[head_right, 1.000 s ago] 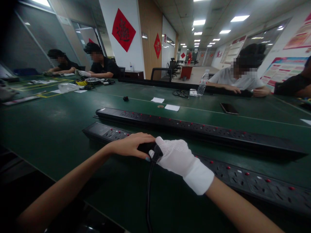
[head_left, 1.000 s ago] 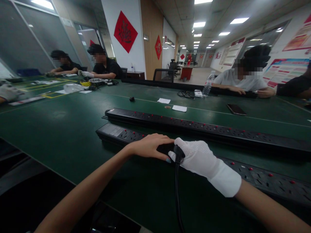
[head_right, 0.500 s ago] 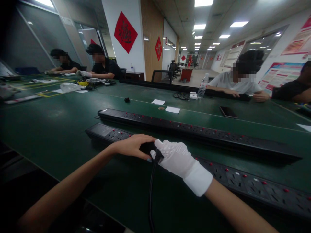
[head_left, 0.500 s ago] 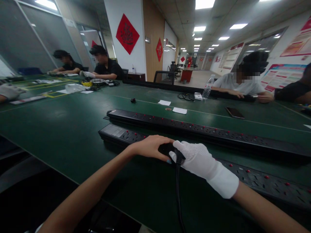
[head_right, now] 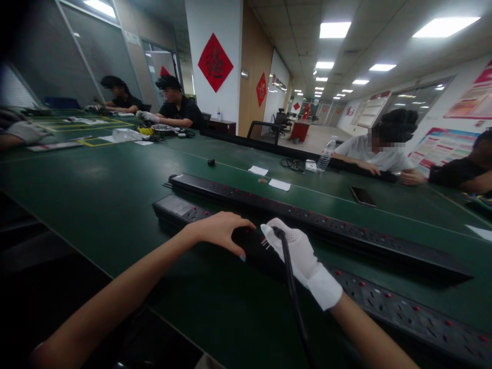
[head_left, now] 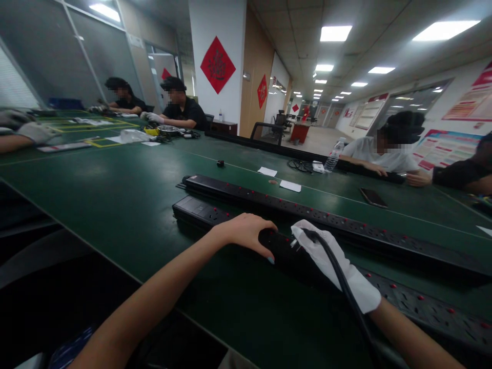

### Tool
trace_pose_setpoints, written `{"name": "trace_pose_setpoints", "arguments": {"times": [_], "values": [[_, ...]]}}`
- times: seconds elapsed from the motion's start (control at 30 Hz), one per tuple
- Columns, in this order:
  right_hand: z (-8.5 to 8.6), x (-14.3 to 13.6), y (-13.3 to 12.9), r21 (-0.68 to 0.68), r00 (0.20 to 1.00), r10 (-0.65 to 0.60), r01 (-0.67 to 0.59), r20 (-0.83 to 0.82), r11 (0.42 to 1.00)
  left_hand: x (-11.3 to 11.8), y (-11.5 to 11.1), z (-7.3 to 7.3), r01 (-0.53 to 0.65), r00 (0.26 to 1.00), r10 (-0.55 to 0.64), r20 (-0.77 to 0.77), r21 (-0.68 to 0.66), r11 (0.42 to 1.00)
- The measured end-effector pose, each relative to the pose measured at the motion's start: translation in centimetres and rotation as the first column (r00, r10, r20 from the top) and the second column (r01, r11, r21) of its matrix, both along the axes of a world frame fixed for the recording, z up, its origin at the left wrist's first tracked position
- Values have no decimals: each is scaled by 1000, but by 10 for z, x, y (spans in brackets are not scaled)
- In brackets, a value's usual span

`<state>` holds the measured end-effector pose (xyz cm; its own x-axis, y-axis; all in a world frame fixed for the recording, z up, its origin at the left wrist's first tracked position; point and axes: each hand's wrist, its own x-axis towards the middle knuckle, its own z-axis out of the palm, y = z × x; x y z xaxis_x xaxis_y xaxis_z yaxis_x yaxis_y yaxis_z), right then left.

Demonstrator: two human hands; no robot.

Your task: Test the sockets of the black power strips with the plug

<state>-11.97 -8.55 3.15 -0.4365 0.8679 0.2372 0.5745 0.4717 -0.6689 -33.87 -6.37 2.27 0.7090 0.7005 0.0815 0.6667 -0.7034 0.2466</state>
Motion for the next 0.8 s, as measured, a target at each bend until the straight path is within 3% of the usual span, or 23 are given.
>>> {"name": "trace_pose_setpoints", "arguments": {"times": [0.17,0.37,0.5,0.67,0.8], "values": [[-2,-15,12,141,975,75,-106,207,984,-3,6,-1,-45,998,41,-39,-90,995],[5,-29,32,245,882,79,-214,465,946,-5,10,-1,-41,999,39,-18,-144,989],[8,-35,32,265,858,153,-314,491,912,-6,12,-1,-32,999,33,5,-174,984],[4,-33,30,361,858,206,-400,471,842,-13,18,-1,78,994,-57,89,-252,965],[0,-26,32,312,871,244,-395,426,864,-18,19,-1,83,993,-55,108,-273,958]]}}
